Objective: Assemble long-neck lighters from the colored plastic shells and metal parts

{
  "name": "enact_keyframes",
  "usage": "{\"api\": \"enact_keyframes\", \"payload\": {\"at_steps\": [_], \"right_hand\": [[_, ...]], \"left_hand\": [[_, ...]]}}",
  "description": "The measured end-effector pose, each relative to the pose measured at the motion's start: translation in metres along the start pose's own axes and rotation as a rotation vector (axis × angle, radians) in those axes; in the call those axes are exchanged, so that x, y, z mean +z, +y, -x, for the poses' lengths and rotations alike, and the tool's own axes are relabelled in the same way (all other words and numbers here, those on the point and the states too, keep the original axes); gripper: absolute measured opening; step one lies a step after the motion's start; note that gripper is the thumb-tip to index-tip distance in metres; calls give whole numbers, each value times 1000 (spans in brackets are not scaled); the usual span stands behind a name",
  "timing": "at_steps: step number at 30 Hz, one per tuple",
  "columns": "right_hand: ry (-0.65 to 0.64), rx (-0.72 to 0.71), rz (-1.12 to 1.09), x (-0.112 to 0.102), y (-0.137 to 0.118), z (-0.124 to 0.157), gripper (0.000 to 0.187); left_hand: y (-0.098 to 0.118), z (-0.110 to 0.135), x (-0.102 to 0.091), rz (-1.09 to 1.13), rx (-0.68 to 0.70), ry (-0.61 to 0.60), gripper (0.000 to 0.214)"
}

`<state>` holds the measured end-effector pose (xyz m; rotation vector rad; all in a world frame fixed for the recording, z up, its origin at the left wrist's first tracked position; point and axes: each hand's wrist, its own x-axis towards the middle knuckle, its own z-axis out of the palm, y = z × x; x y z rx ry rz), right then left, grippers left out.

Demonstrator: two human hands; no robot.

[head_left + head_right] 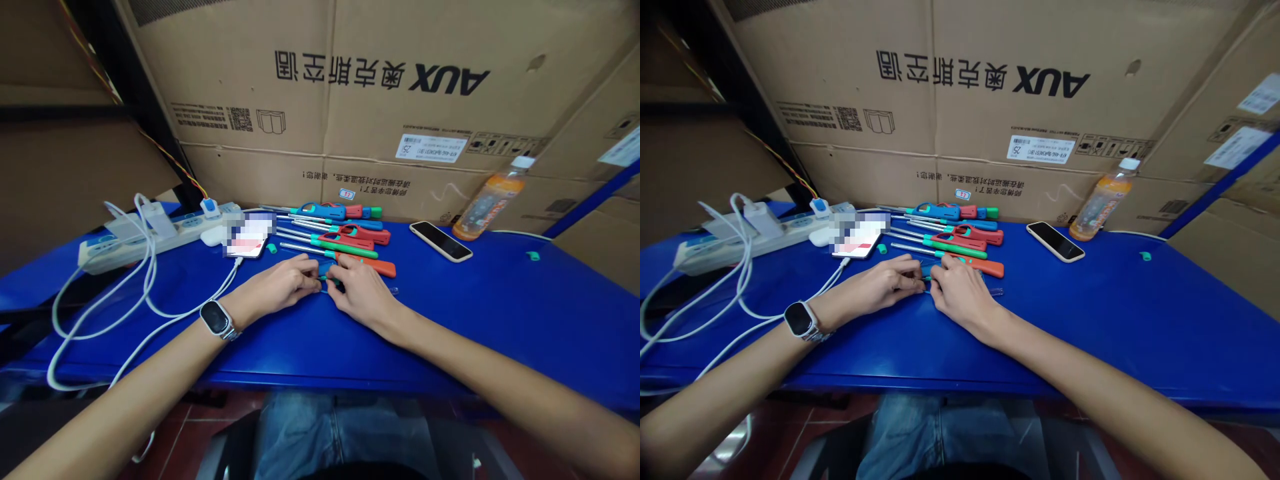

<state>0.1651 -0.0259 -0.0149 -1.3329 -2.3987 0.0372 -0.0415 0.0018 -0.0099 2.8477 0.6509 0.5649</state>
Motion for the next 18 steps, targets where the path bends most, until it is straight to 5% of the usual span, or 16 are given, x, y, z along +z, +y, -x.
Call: {"api": "enact_keyframes", "payload": {"at_steps": [18], "right_hand": [[-40,-165,-36,-8,9,12,30]], "left_hand": [[2,2,-3,-28,-46,-26,25]]}}
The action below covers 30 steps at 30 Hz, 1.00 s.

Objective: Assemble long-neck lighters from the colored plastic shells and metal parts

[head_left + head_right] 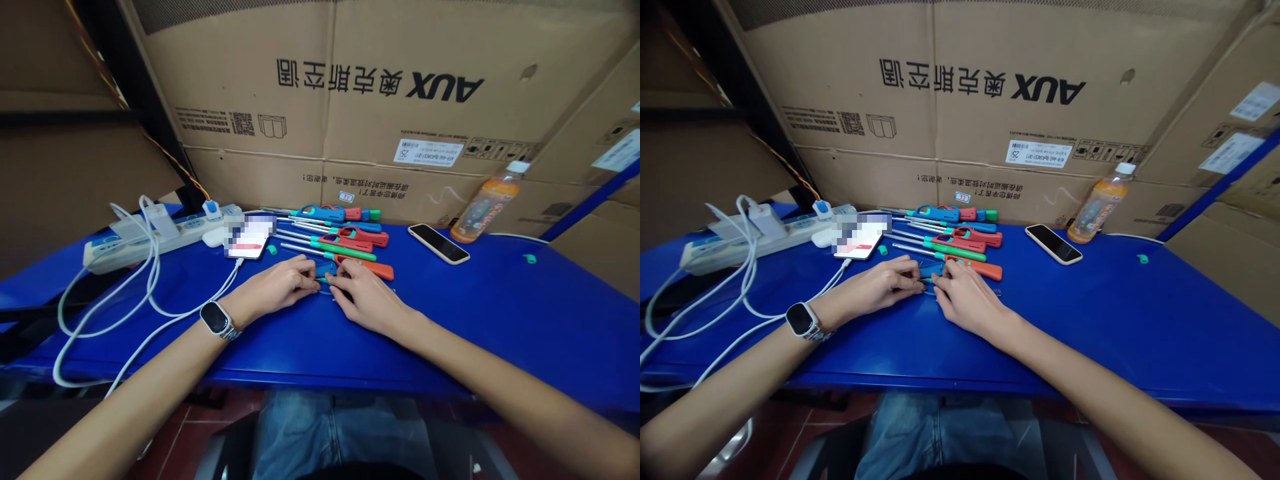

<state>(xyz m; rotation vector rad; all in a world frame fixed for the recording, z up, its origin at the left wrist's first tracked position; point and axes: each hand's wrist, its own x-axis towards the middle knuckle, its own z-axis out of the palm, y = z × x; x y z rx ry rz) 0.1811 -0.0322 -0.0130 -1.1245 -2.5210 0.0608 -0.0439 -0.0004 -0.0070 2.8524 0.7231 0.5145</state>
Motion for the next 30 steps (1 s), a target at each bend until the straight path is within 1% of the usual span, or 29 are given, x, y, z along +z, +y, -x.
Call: {"api": "enact_keyframes", "payload": {"at_steps": [4,7,9,10,12,14,17,19,21,22,26,28,30], "right_hand": [[3,5,-178,-3,6,2,33],[59,27,-306,-9,11,-3,33],[81,35,-316,-15,16,-11,30],[71,43,-305,-18,19,-17,27],[8,34,-270,-21,25,-31,22],[-92,2,-218,-21,31,-46,20],[-217,-48,-121,-17,36,-67,18],[-266,-52,-90,-13,37,-76,15],[-278,-45,-91,-10,37,-80,6],[-274,-43,-102,-9,37,-81,3],[-247,-22,-160,-14,35,-77,10],[-200,-25,-175,-19,36,-72,10],[-119,-38,-234,-25,38,-64,9]], "left_hand": [[5,2,-3,40,-81,7,19],[4,3,-8,96,-141,89,24],[-2,4,-12,118,-196,172,23],[-6,5,-14,113,-232,207,21],[-16,8,-19,70,-306,236,18],[-24,11,-23,31,-376,212,17],[-31,15,-24,42,-465,102,19],[-34,17,-22,61,-512,64,20],[-37,19,-20,73,-552,69,20],[-38,19,-20,78,-565,70,20],[-39,19,-22,54,-565,56,16],[-36,18,-24,36,-523,111,18],[-31,16,-25,51,-470,198,23]]}}
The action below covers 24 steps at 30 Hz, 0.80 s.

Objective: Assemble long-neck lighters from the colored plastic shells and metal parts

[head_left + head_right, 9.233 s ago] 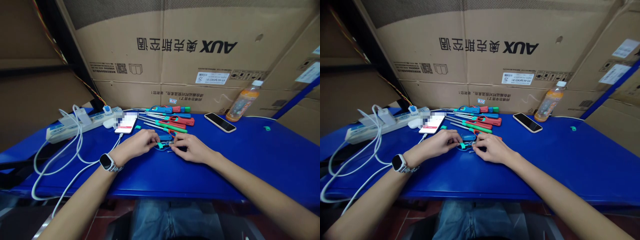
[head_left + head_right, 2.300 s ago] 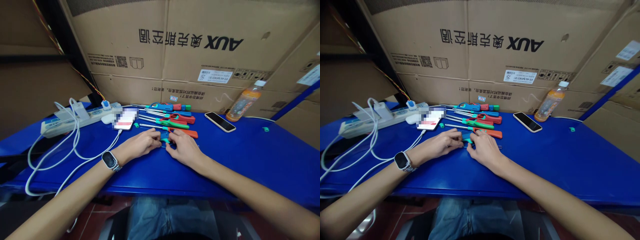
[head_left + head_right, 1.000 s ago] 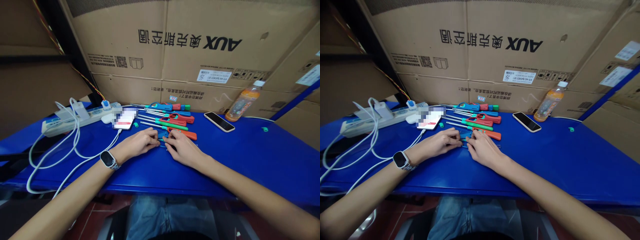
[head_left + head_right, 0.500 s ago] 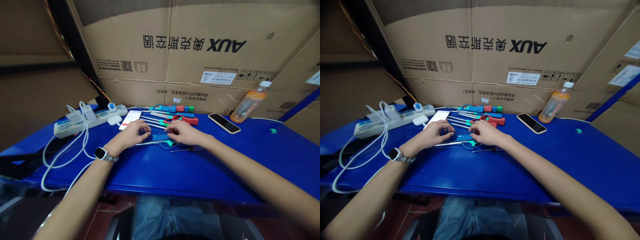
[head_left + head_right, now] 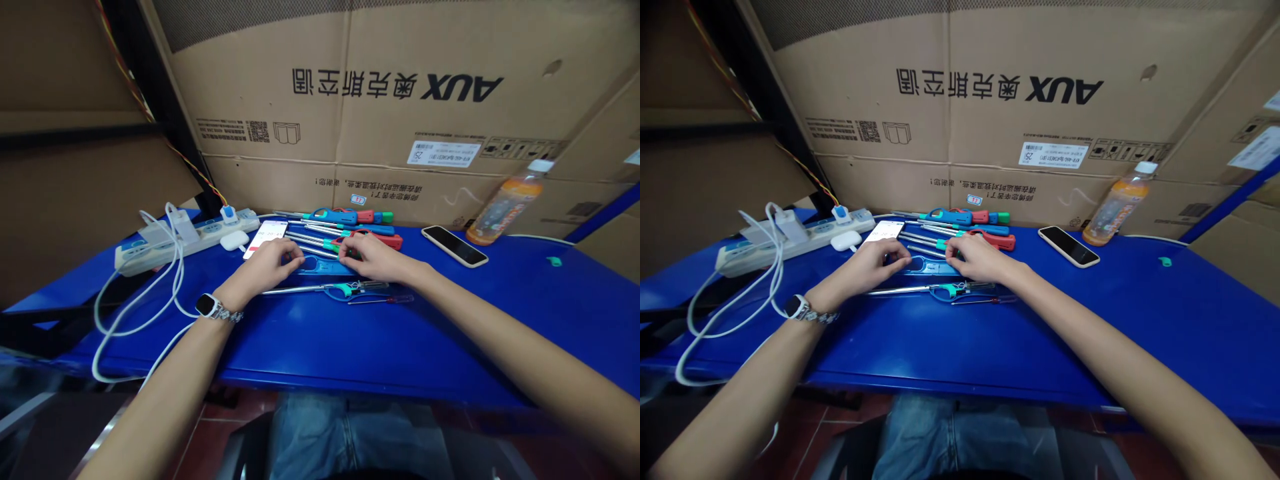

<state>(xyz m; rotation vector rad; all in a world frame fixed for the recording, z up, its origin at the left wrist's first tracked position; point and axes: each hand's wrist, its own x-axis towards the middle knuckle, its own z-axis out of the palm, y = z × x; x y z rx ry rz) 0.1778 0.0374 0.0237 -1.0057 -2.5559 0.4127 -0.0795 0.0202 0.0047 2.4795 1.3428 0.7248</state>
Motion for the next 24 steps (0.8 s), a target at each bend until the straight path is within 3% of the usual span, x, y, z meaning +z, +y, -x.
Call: {"api": "enact_keyframes", "payload": {"at_steps": [4,8,13,19,24], "right_hand": [[107,20,-208,-11,1,24,7],[111,67,-304,-17,5,44,22],[25,180,-426,-16,12,54,49],[-33,219,-600,-13,7,59,56],[-163,252,-745,-18,-5,58,62]], "left_hand": [[20,0,6,120,20,40,27],[43,-7,15,161,51,0,22],[56,-17,19,194,130,48,21],[53,-16,22,272,170,179,18],[59,-13,27,169,208,275,15]]}}
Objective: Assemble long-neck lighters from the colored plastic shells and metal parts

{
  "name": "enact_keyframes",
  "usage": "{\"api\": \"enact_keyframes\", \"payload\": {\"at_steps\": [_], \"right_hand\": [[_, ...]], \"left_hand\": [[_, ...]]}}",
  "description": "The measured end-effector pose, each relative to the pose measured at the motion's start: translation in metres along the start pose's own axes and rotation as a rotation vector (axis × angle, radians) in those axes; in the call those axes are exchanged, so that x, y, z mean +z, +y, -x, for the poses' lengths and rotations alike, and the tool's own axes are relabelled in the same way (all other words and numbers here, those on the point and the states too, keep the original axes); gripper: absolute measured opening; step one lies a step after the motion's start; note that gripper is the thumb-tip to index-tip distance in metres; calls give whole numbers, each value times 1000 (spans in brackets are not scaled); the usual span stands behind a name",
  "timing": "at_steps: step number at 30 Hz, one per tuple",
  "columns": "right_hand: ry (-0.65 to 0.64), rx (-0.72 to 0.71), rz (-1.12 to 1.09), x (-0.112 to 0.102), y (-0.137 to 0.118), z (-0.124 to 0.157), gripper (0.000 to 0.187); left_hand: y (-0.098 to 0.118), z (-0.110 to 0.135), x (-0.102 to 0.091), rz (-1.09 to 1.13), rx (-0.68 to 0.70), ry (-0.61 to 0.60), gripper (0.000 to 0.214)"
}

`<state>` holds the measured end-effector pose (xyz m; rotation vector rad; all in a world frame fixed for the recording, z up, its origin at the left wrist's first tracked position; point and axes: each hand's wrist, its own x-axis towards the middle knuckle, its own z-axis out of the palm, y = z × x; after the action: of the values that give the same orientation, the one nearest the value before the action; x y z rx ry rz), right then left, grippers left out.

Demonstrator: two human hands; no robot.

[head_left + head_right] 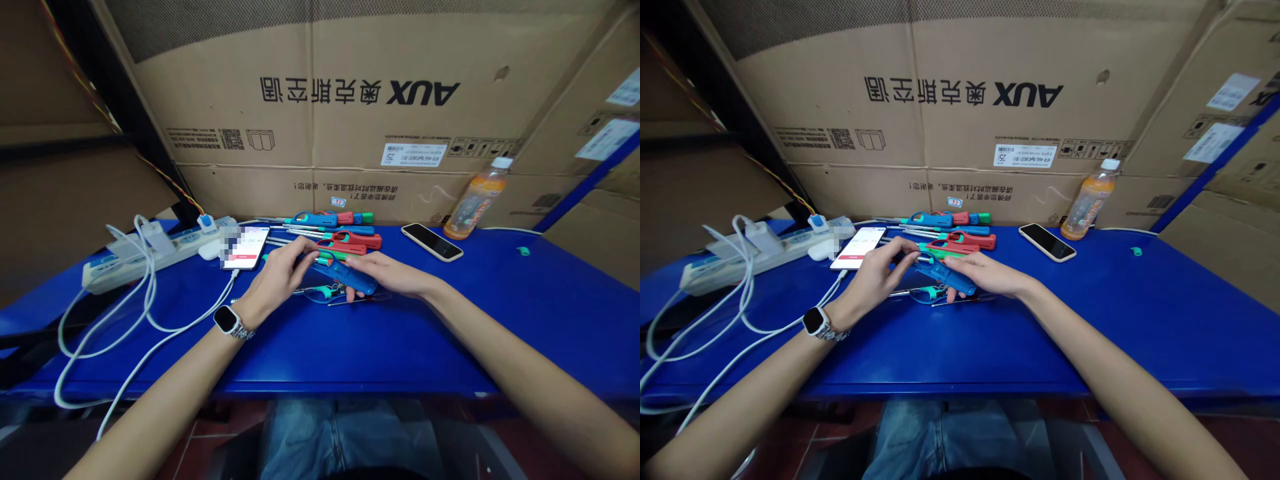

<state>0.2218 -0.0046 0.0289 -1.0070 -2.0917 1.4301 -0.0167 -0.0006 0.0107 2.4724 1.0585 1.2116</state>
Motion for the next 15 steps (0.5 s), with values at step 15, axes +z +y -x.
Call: {"api": "enact_keyframes", "payload": {"at_steps": [15], "right_hand": [[206,-299,665,-3,25,5,32]], "left_hand": [[-25,14,-27,226,-276,-435,23]]}}
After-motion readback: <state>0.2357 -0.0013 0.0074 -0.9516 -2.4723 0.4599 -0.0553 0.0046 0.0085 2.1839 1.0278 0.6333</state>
